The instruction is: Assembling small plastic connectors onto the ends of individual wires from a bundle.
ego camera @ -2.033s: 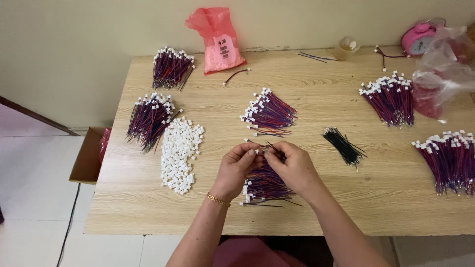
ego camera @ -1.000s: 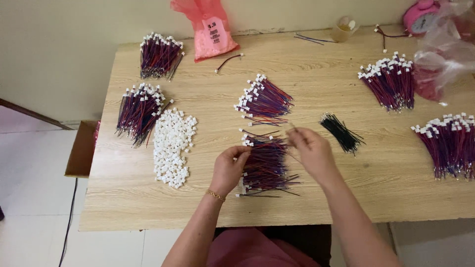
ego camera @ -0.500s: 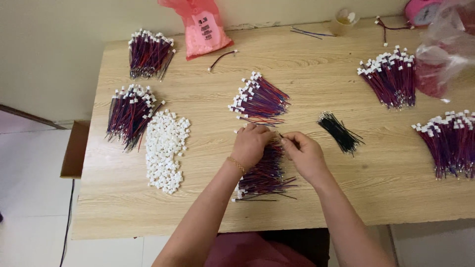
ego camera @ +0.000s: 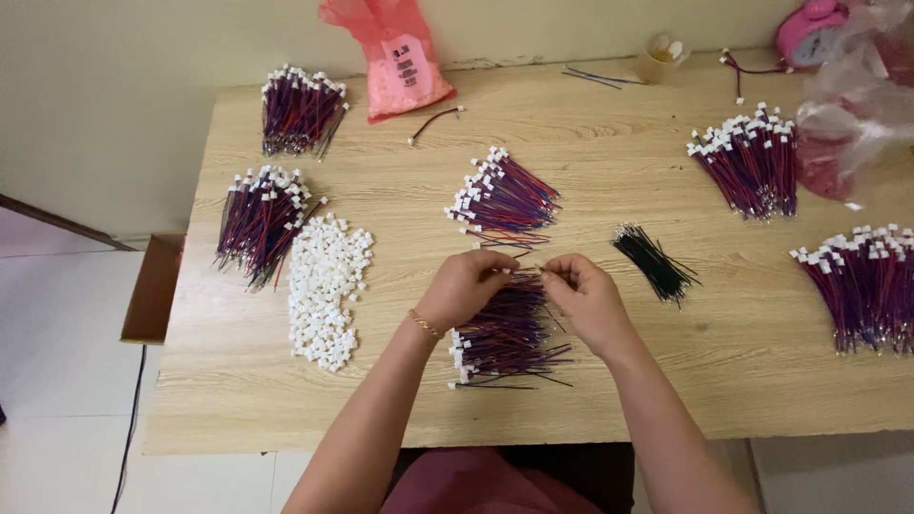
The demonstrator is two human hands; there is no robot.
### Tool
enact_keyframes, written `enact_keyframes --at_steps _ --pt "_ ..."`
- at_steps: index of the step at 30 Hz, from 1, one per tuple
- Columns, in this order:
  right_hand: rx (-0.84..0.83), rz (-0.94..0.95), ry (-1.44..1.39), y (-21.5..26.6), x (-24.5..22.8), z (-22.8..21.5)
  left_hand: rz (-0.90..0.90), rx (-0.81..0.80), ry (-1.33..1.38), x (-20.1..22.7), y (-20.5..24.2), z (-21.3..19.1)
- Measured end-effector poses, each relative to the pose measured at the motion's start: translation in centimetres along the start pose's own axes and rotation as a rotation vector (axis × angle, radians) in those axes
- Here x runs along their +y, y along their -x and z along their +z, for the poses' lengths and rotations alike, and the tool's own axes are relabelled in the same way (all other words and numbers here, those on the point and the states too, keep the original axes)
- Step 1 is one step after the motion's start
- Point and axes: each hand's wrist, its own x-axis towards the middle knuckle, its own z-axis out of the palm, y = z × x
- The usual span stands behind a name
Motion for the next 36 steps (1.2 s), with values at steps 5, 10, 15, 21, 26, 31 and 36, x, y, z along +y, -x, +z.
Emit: enact_keyframes --at_steps 5,10,15,21,26,31,36 --pt "-0.012 -0.061 0.012 1.6 -3.0 0.6 -0.073 0.043 0.397 1.1 2.7 -1.0" --pt "-0.06 -0.142 0.109 2.6 -5.0 1.5 -0.081 0.079 0.589 2.1 4.1 -0.9" --pt "-0.049 -0.21 0.368 4.2 -7.6 2.1 -0.1 0.167 0.822 1.9 5.1 -0.2" --pt "-0.068 -0.266 0.404 4.1 -7.6 2.1 -0.115 0.219 0.918 0.0 5.6 1.5" --pt "-0.05 -0.296 0.414 4.6 -8.7 2.5 -0.122 0.247 1.009 0.4 5.8 1.6" --pt "-0.059 -0.354 0.476 4.2 -8.4 2.5 -0.151 0.252 1.098 -0.2 5.9 2.3" --pt "-0.009 -0.37 0.497 4.1 -7.5 2.9 -0.164 0.249 1.208 0.3 6.2 2.1"
